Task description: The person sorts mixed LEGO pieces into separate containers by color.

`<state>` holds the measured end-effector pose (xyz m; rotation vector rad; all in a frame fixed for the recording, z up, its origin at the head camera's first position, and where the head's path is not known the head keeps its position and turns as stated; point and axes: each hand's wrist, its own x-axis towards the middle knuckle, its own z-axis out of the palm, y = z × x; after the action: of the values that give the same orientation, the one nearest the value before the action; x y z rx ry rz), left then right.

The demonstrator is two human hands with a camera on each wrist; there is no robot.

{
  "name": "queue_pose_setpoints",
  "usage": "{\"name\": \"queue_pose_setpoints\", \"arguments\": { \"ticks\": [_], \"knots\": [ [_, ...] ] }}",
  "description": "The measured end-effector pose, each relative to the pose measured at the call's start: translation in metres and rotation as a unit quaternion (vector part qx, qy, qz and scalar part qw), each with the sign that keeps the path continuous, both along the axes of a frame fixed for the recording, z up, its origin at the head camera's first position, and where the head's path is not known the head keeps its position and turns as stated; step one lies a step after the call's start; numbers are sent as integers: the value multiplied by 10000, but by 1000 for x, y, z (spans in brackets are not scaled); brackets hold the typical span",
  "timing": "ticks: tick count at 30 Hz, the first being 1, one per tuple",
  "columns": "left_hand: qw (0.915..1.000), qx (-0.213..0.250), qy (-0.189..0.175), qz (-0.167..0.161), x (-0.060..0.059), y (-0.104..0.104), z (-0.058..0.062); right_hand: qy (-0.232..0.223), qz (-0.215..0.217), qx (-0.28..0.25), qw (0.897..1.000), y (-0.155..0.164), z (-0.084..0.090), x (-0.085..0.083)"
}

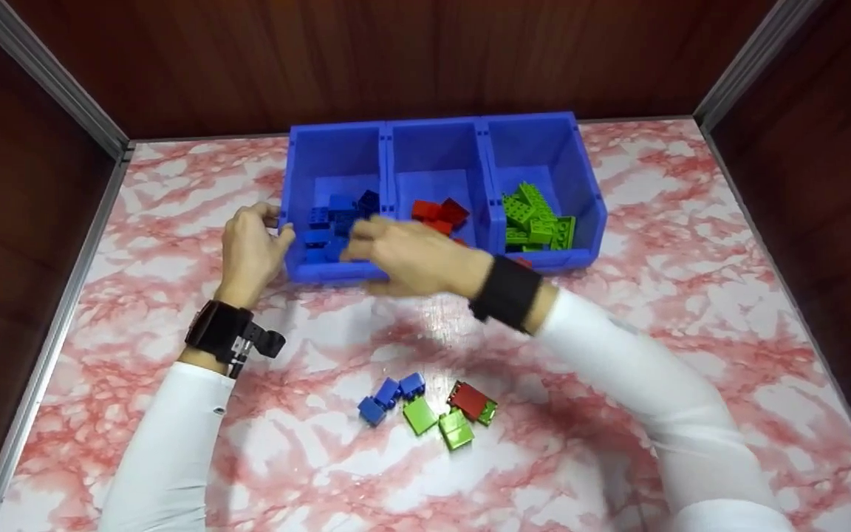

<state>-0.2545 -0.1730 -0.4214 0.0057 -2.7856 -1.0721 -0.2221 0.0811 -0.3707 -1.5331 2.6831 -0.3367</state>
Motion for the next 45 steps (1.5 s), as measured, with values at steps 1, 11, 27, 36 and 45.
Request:
{"name": "queue_pose_setpoints", "arguments": {
  "ticks": [1, 11, 27, 36, 45],
  "knots": [
    [10000, 9, 10, -4, 0, 0, 0, -43, 90, -96, 9999, 5, 1, 8],
    [10000, 23, -34, 17, 0, 1, -1, -448, 573, -617, 9954, 61, -12, 86],
    [10000, -20, -29, 43, 0, 0, -1, -612, -85, -203, 9979, 111, -81, 128],
    [10000, -38, -2, 5, -1, 0, 1, -834, -301, -197, 9959, 110, -83, 136],
    [10000, -5, -23, -28, 1, -1, 0, -862, -426, -69, 9953, 105, -85, 136]
  ]
}}
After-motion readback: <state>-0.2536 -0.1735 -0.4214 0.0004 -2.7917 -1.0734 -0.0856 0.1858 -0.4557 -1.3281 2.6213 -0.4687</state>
